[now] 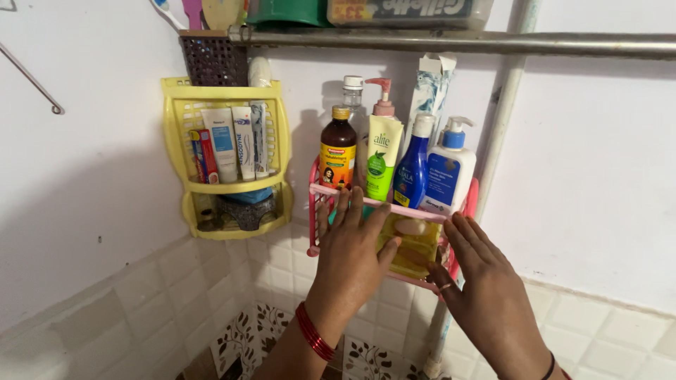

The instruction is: The person organizes toiletries on a wall-mounted pink plastic rack in a bathroom. They pick up and reposition several bottles and tubes, including a green tube, a white pump bottle, and a brown bottle, arranging them on the shelf.

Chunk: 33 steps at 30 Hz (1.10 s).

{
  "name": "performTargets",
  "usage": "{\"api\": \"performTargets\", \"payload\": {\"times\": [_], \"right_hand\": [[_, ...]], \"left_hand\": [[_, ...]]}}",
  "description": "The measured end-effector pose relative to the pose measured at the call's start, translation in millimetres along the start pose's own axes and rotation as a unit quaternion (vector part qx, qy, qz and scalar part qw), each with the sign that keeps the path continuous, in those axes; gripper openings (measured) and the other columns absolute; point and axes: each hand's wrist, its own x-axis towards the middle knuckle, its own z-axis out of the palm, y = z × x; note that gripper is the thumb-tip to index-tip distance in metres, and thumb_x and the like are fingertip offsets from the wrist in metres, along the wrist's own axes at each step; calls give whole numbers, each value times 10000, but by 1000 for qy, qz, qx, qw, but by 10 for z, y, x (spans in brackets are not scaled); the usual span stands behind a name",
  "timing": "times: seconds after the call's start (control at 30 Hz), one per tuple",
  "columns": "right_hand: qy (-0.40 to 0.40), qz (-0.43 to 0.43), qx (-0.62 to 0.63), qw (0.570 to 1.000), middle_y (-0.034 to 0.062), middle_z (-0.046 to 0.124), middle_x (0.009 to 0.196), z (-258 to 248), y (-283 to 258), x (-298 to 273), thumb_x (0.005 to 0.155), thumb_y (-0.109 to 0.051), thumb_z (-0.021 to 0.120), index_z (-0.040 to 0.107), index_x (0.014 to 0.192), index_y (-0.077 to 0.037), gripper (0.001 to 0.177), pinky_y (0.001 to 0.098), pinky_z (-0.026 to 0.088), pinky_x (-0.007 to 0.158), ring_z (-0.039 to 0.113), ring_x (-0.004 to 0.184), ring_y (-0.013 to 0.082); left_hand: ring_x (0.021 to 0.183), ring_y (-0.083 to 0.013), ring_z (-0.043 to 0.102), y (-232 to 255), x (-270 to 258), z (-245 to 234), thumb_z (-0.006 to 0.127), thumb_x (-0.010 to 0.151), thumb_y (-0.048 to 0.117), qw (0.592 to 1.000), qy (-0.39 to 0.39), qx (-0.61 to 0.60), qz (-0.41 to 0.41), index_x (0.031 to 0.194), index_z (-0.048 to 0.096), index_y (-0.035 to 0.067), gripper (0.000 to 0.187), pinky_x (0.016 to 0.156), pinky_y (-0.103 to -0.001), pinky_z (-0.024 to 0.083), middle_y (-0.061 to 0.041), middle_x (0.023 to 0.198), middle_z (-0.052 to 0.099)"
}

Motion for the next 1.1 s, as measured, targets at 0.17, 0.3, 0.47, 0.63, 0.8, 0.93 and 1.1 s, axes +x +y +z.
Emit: {"api": "performTargets", "payload": {"times": [0.17, 0.3, 0.47, 0.63, 0.8, 0.93, 1.1], "right_hand": [[4, -2, 20, 1000, 181, 565, 1456, -15, 2, -6, 786, -197, 761, 608, 1315, 33, 597, 412, 466, 1050, 504, 1379, 330], [-2, 1, 32, 999, 188, 552, 1464, -44, -4, -9, 793, -198, 764, 596, 1332, 37, 611, 418, 466, 1040, 511, 1361, 341], [-8, 14, 63, 998, 180, 546, 1482, -77, 17, -19, 791, -200, 762, 587, 1349, 22, 625, 409, 481, 1028, 547, 1322, 345], [-5, 24, 55, 998, 171, 550, 1480, -1, 104, -44, 791, -234, 756, 595, 1360, -24, 627, 409, 493, 1013, 568, 1295, 347], [-4, 31, 5, 999, 143, 558, 1480, 129, 196, -35, 804, -294, 742, 588, 1391, -52, 653, 418, 496, 991, 565, 1302, 316], [6, 28, -20, 999, 122, 571, 1469, 207, 230, -20, 808, -305, 733, 593, 1393, -73, 645, 411, 498, 1005, 563, 1332, 284], [-5, 41, -14, 999, 117, 563, 1478, 183, 223, -35, 810, -304, 727, 592, 1388, -77, 636, 409, 516, 975, 581, 1303, 288]], "left_hand": [[1421, -468, 390, 25, 15, -33, 725, 878, 357, 1000, -10, 1, -10, 1375, 604, 111, 568, 1179, -625, 173, -323, 1477, 470], [1404, -481, 388, 104, 36, -85, 736, 868, 361, 999, -39, 3, -29, 1348, 616, 86, 566, 1173, -638, 165, -336, 1471, 459], [1386, -497, 403, 269, 41, -61, 752, 855, 361, 999, -41, -9, 4, 1339, 622, 66, 582, 1161, -657, 166, -344, 1435, 481], [1386, -487, 439, 266, 44, -33, 757, 853, 355, 1000, -18, -9, 5, 1337, 639, 93, 564, 1188, -670, 165, -317, 1415, 527], [1389, -471, 452, 250, 19, -33, 743, 854, 346, 1000, -23, -3, 3, 1335, 647, 114, 542, 1175, -683, 173, -308, 1420, 536], [1390, -459, 451, 231, 5, -36, 729, 855, 342, 1000, -25, 1, 4, 1347, 648, 126, 543, 1171, -682, 167, -309, 1425, 533], [1401, -452, 448, 231, -2, -21, 717, 874, 346, 1000, -19, -5, 6, 1353, 648, 126, 532, 1191, -671, 154, -302, 1420, 546]]}}
